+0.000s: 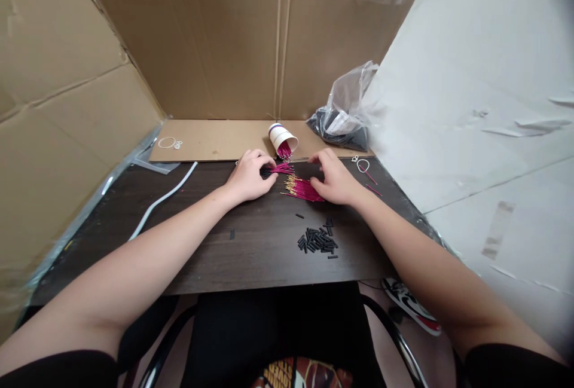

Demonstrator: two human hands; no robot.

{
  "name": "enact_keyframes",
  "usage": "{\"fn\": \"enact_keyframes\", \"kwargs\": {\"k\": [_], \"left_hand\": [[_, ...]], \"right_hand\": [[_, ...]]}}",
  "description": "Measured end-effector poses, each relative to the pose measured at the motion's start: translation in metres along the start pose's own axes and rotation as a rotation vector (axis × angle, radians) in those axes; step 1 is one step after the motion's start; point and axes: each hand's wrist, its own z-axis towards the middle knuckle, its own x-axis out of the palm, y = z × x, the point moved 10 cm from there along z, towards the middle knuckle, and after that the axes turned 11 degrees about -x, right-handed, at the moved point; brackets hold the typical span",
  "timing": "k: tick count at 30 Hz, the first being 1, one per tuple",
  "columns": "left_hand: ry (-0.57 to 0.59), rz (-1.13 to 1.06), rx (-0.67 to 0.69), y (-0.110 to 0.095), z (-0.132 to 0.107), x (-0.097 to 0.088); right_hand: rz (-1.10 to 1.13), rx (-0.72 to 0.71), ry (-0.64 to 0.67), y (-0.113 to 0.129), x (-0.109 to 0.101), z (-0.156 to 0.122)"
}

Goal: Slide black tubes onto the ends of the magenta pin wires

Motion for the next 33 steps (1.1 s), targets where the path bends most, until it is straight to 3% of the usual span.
{"fn": "enact_keyframes", "kwargs": {"k": [16, 24, 33], "left_hand": [[-0.044, 0.007, -0.014, 0.003, 0.002, -0.001], [-0.033, 0.062, -0.035, 0.004, 0.003, 0.003], [-0.041, 0.056, -0.055, 0.005, 0.003, 0.002]], "right_hand": [[0.013, -0.023, 0.073, 0.01, 0.003, 0.002], [0.004, -0.006, 0.204, 0.01, 0.002, 0.003], [0.028, -0.04, 0.201, 0.018, 0.005, 0.005]]}}
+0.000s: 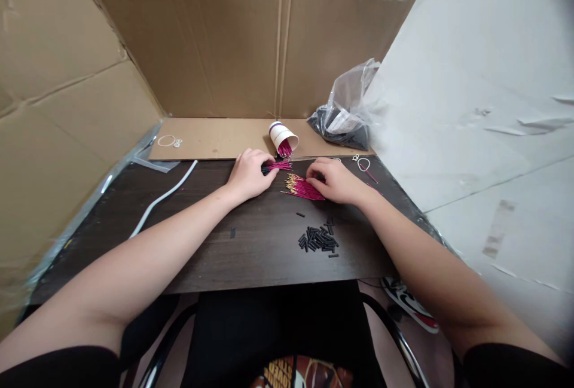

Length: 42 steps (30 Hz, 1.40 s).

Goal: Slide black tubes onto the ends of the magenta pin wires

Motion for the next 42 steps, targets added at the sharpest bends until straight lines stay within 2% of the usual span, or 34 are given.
{"fn": "enact_keyframes", "kwargs": {"k": [3, 6, 8, 10, 13, 15, 18, 25, 27, 29, 33, 35, 38, 42], "left_hand": [[-0.011, -0.043, 0.043, -0.008, -0.003, -0.002], [0.033, -0.144, 0.142, -0.029, -0.013, -0.005], [0.142, -0.235, 0.241, -0.049, -0.025, -0.002], [0.322, -0.313, 0.338, -0.07, -0.04, 0.007], [0.54, -0.319, 0.427, -0.089, -0.062, 0.021], [0.604, -0.288, 0.452, -0.093, -0.07, 0.028], [0.633, -0.302, 0.454, -0.095, -0.072, 0.032], [0.656, -0.32, 0.414, -0.097, -0.071, 0.031], [0.627, -0.354, 0.354, -0.093, -0.067, 0.031], [0.572, -0.445, 0.217, -0.081, -0.057, 0.032], [0.444, -0.715, -0.138, -0.04, -0.031, 0.037], [0.402, -0.805, -0.265, -0.022, -0.021, 0.039], [0.382, -0.873, -0.366, -0.009, -0.013, 0.038], [0.416, -0.935, -0.409, -0.008, -0.014, 0.038]], "right_hand": [[0.0, -0.013, -0.016, 0.001, -0.002, 0.001], [0.006, -0.018, -0.021, 0.002, -0.001, 0.001], [0.012, -0.017, -0.039, 0.002, -0.002, 0.001], [0.018, 0.01, -0.08, -0.001, -0.005, 0.0], [0.035, 0.076, -0.164, -0.009, -0.01, -0.002], [0.04, 0.093, -0.216, -0.011, -0.013, -0.004], [0.034, 0.061, -0.259, -0.006, -0.017, -0.004], [0.039, 0.049, -0.259, -0.003, -0.016, -0.002], [0.027, 0.032, -0.263, -0.001, -0.017, -0.001], [0.021, 0.024, -0.291, 0.002, -0.021, -0.002], [0.05, 0.072, -0.348, 0.003, -0.026, -0.005], [0.072, 0.078, -0.352, 0.004, -0.025, -0.005], [0.103, 0.048, -0.344, 0.009, -0.023, -0.004], [0.124, 0.047, -0.309, 0.012, -0.018, -0.002]]}}
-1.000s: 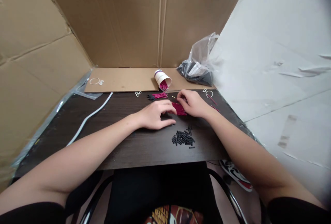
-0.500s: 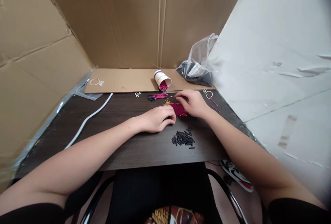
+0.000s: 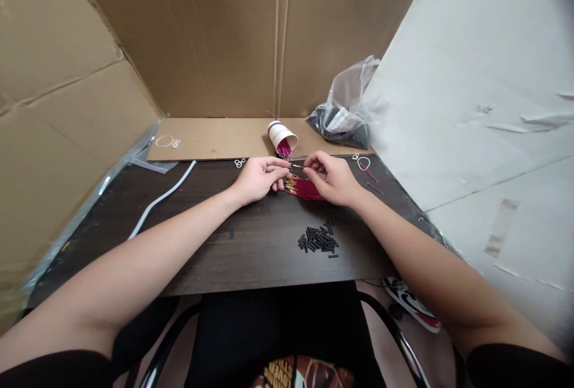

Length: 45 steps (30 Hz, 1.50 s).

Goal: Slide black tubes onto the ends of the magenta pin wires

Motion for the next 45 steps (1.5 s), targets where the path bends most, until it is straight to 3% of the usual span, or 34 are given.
{"fn": "enact_keyframes", "kwargs": {"k": [13, 45], "left_hand": [[0.029, -0.08, -0.025, 0.005, 0.0, 0.001], [0.061, 0.018, 0.017, 0.003, -0.003, 0.012]], "right_hand": [[-0.04, -0.059, 0.023, 0.007, 0.001, 0.001], [-0.026, -0.122, 0.062, 0.009, 0.011, -0.002]]}}
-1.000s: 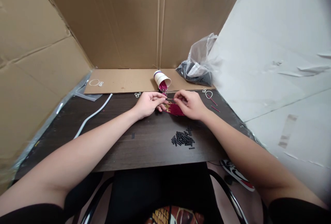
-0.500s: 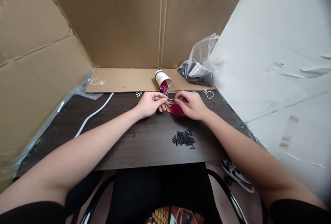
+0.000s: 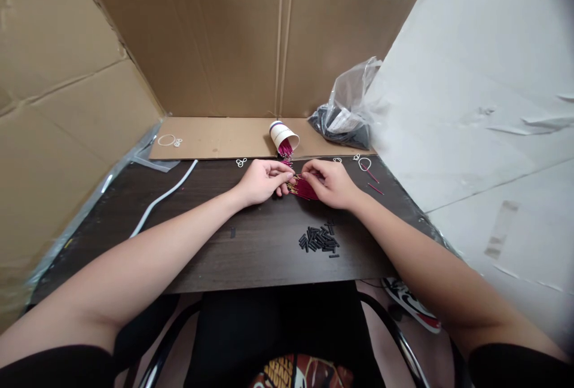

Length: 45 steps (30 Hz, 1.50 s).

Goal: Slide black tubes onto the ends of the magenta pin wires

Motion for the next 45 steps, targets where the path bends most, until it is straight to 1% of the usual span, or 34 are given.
{"fn": "enact_keyframes", "kwargs": {"k": [8, 16, 23, 32, 36, 42, 43, 45], "left_hand": [[0.015, 0.02, 0.009, 0.003, 0.002, 0.0], [0.024, 0.016, -0.002, 0.0, -0.001, 0.002], [0.035, 0.013, -0.005, 0.0, -0.001, 0.002], [0.04, 0.024, 0.011, 0.0, -0.001, 0.004], [0.007, 0.038, 0.026, -0.002, -0.002, 0.001], [-0.038, 0.169, 0.109, -0.01, -0.006, -0.001], [-0.06, 0.193, 0.126, -0.012, -0.007, -0.003], [-0.15, 0.268, 0.177, -0.019, -0.009, -0.012]], "right_hand": [[0.001, 0.009, 0.004, -0.001, 0.001, 0.0], [0.023, 0.005, 0.0, 0.002, 0.001, 0.001], [0.034, -0.034, -0.011, 0.006, 0.001, 0.001], [0.044, -0.022, 0.005, 0.006, 0.003, 0.002], [0.043, -0.004, 0.01, 0.006, 0.002, 0.002], [0.074, 0.008, 0.038, 0.006, 0.006, 0.002], [0.079, 0.019, 0.036, 0.005, 0.006, 0.001], [0.051, 0.041, -0.008, 0.0, 0.001, 0.0]]}}
